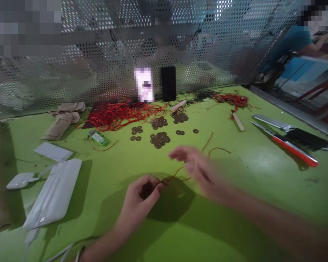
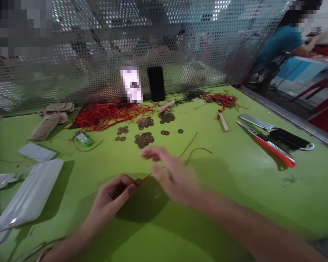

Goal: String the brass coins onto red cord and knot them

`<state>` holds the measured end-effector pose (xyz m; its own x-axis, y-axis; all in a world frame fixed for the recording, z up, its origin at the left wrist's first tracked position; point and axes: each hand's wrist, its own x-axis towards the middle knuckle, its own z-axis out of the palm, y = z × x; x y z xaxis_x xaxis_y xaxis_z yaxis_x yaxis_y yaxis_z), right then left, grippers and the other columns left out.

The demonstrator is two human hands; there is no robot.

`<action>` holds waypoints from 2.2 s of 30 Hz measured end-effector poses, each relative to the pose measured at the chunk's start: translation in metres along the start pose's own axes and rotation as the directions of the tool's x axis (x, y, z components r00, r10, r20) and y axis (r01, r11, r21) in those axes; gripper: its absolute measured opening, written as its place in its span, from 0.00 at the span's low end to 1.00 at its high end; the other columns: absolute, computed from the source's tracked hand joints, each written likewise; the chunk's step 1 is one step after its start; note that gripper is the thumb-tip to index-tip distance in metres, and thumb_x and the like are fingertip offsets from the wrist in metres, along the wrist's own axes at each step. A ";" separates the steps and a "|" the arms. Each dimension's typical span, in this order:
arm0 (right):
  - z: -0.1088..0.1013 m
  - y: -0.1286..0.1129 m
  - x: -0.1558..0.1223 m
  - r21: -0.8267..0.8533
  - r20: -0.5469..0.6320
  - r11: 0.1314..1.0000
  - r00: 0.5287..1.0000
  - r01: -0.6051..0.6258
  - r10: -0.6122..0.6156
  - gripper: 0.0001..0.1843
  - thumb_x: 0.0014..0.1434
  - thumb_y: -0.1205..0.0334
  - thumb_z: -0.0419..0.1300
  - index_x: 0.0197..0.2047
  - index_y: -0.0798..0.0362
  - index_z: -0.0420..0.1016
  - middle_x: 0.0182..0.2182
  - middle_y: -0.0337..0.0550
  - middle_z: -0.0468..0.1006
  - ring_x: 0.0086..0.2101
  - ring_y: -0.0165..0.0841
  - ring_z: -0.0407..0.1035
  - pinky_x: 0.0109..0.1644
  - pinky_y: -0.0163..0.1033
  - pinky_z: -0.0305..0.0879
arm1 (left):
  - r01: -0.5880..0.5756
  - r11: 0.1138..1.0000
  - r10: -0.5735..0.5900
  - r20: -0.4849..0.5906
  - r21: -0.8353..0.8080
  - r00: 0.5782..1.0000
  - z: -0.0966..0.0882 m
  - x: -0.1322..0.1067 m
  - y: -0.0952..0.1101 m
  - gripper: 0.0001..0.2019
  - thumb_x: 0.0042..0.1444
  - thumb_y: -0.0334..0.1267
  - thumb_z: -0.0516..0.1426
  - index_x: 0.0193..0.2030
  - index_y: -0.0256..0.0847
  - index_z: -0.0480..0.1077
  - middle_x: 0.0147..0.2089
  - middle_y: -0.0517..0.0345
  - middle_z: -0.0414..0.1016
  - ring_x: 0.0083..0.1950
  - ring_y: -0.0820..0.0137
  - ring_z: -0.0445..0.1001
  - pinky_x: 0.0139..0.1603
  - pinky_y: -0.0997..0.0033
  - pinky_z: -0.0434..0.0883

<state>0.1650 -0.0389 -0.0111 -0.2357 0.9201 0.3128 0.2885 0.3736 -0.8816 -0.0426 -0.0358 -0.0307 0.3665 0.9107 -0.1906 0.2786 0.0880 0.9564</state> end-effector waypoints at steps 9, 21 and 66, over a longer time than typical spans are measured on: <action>0.021 0.000 -0.008 -0.226 0.315 0.973 0.942 -0.041 0.113 0.16 0.64 0.62 0.47 0.55 0.51 0.60 0.42 0.45 0.75 0.39 0.32 0.69 0.41 0.40 0.67 | 0.004 0.999 -0.007 0.070 0.034 0.998 -0.002 -0.001 -0.003 0.11 0.53 0.45 0.57 0.30 0.38 0.69 0.24 0.61 0.67 0.24 0.75 0.61 0.23 0.77 0.61; 0.009 0.013 -0.005 -0.283 0.398 0.947 0.917 0.154 -0.030 0.14 0.62 0.59 0.55 0.48 0.56 0.70 0.35 0.44 0.79 0.30 0.30 0.71 0.30 0.33 0.61 | 0.003 1.000 -0.005 0.093 0.028 0.996 -0.002 0.000 -0.002 0.11 0.55 0.45 0.56 0.29 0.38 0.68 0.22 0.64 0.64 0.21 0.78 0.56 0.18 0.81 0.52; 0.006 0.009 -0.007 -0.156 0.235 0.982 0.970 0.103 -0.065 0.12 0.61 0.58 0.57 0.43 0.57 0.71 0.19 0.33 0.69 0.17 0.23 0.59 0.18 0.28 0.51 | -0.506 0.762 0.555 -0.006 0.404 0.832 -0.004 -0.002 -0.002 0.16 0.49 0.25 0.60 0.44 0.42 0.66 0.34 0.62 0.77 0.29 0.76 0.76 0.28 0.80 0.75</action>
<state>0.1633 -0.0427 -0.0238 -0.4656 0.8405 0.2770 0.4039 0.4803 -0.7785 -0.0478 -0.0364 -0.0312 0.4542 0.8088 0.3736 0.3857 -0.5565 0.7359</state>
